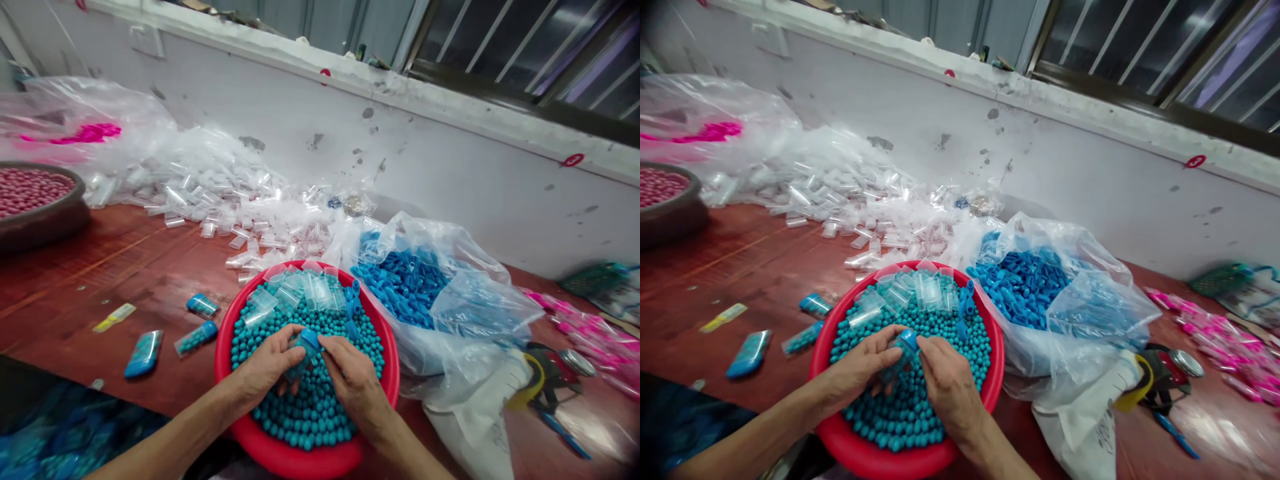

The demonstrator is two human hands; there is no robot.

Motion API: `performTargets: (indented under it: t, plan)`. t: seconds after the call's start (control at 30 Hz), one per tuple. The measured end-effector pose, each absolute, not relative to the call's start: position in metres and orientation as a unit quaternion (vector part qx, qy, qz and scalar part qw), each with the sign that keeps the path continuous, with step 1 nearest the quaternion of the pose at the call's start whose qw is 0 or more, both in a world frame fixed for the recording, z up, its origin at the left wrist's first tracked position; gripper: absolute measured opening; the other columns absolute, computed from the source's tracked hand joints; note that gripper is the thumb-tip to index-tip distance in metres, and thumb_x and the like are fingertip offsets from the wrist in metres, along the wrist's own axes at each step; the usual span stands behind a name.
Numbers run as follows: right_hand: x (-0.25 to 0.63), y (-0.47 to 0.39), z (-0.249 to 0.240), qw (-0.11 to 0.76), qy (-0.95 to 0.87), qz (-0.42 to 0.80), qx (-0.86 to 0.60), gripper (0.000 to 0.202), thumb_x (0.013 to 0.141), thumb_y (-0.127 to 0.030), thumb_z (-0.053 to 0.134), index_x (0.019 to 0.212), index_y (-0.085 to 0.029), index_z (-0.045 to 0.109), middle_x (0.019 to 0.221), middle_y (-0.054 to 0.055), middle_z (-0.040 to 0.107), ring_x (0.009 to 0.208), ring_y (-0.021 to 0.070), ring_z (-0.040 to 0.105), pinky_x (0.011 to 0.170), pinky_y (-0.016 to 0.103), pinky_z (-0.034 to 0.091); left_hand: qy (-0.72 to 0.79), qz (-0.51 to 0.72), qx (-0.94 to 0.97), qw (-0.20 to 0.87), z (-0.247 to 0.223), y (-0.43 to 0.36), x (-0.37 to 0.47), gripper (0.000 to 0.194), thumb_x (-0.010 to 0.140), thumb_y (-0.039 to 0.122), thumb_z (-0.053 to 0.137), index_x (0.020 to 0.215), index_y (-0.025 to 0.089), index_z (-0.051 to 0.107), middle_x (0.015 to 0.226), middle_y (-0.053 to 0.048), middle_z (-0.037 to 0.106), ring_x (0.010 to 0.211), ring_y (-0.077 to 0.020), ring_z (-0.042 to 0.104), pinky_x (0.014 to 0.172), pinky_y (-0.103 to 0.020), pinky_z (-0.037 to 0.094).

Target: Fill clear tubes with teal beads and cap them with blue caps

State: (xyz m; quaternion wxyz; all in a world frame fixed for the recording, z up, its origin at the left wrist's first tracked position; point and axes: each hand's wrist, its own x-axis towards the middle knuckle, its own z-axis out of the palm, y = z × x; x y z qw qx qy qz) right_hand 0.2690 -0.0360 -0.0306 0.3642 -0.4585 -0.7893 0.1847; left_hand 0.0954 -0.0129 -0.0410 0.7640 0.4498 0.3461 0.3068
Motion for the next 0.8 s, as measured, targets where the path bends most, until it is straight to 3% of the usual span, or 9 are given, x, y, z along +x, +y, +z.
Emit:
performTargets:
  t: [0.2,0.4,0.6,0.73,0.8]
  plan:
    - [0.261,-0.038,-0.026,0.381,-0.733,0.276,-0.491,0.013,0.082,-0.016,0.047,0.082,-0.020,0.060,0.084,0.002,0.064,0.079,0.0135,0.060,0.073,0.023,0.048,0.359,0.282,0.479,0.750,-0.036,-0.014,0.097,0.043,0.071,0.044,0.057,0.102,0.017,0.042,0.060,0.007,0.046,0.034,-0.0024,0.042,0.029,-0.012,0.025]
    - [0.257,-0.037,-0.035,0.384,-0.772,0.180,-0.474,0.015,0.083,-0.012,0.043,0.082,-0.019,0.057,0.084,0.005,0.063,0.081,0.0146,0.058,0.074,0.026,0.045,0.397,0.297,0.509,0.704,-0.034,-0.014,0.100,0.044,0.074,0.041,0.053,0.109,0.018,0.039,0.056,0.009,0.043,0.033,-0.0035,0.039,0.030,-0.014,0.028]
    - [0.243,-0.034,-0.034,0.405,-0.768,0.200,-0.453,0.017,0.083,-0.012,0.041,0.078,-0.019,0.056,0.081,0.004,0.062,0.076,0.0137,0.058,0.071,0.025,0.046,0.385,0.365,0.485,0.695,-0.040,-0.013,0.100,0.038,0.072,0.040,0.055,0.100,0.018,0.041,0.047,0.012,0.035,0.031,-0.0033,0.028,0.030,-0.016,0.031]
    - [0.246,-0.034,-0.031,0.412,-0.739,0.241,-0.475,0.014,0.083,-0.015,0.043,0.084,-0.019,0.056,0.084,0.004,0.061,0.079,0.0144,0.057,0.073,0.027,0.045,0.398,0.354,0.489,0.691,-0.039,-0.013,0.099,0.038,0.073,0.041,0.055,0.101,0.019,0.042,0.049,0.011,0.038,0.031,-0.0035,0.035,0.030,-0.014,0.030]
    - [0.253,-0.032,-0.027,0.396,-0.688,0.324,-0.515,0.010,0.078,-0.020,0.051,0.087,-0.020,0.055,0.080,0.001,0.059,0.071,0.0133,0.057,0.064,0.024,0.047,0.395,0.345,0.488,0.698,-0.038,-0.014,0.099,0.038,0.074,0.042,0.054,0.102,0.020,0.041,0.054,0.008,0.044,0.033,-0.0046,0.042,0.029,-0.013,0.027]
